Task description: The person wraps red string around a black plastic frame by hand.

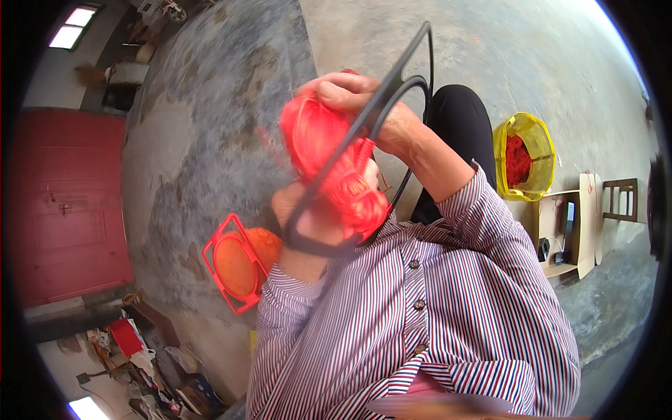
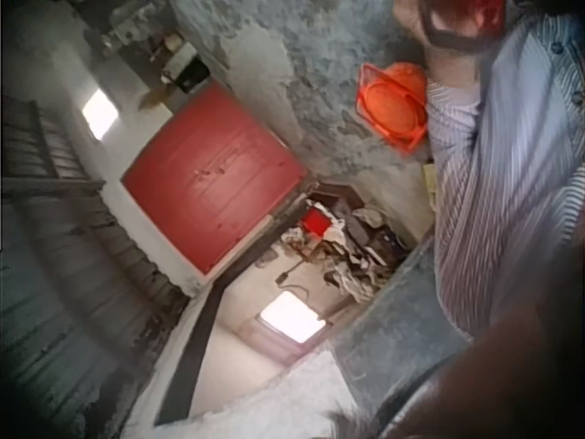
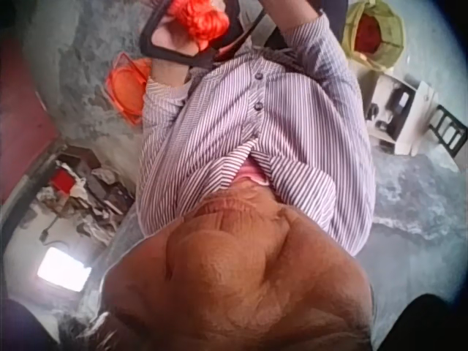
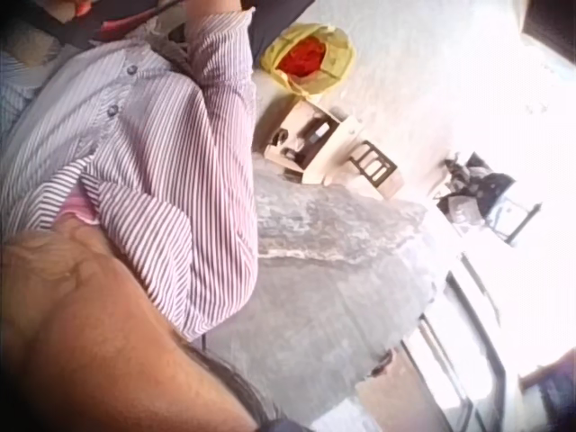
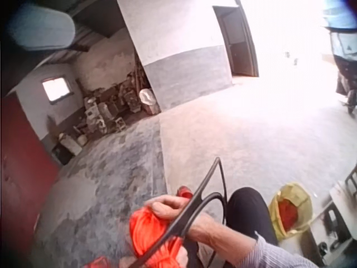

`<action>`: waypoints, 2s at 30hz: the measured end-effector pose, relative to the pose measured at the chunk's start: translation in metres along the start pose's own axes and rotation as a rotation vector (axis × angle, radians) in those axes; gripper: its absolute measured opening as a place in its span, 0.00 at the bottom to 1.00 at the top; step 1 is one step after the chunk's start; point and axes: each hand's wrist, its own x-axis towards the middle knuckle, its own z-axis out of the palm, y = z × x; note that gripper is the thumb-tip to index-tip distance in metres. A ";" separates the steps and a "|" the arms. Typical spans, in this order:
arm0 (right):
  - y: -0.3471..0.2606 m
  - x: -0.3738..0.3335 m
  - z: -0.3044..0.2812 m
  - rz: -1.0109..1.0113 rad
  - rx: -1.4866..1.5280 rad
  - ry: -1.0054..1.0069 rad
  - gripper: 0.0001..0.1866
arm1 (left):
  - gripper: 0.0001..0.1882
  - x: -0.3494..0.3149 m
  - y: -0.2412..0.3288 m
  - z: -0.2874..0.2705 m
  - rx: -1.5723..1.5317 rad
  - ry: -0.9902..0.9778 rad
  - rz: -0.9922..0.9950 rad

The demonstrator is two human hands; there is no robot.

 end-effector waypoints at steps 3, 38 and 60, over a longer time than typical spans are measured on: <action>0.037 -0.016 -0.039 0.037 0.025 -0.077 0.22 | 0.32 -0.004 0.015 0.008 -0.043 0.272 0.124; 0.078 -0.015 -0.016 0.164 -0.232 0.127 0.16 | 0.24 -0.016 0.028 -0.002 0.447 0.184 0.272; 0.020 -0.061 -0.003 0.068 0.223 -0.224 0.29 | 0.29 -0.010 0.020 -0.025 0.074 0.349 0.359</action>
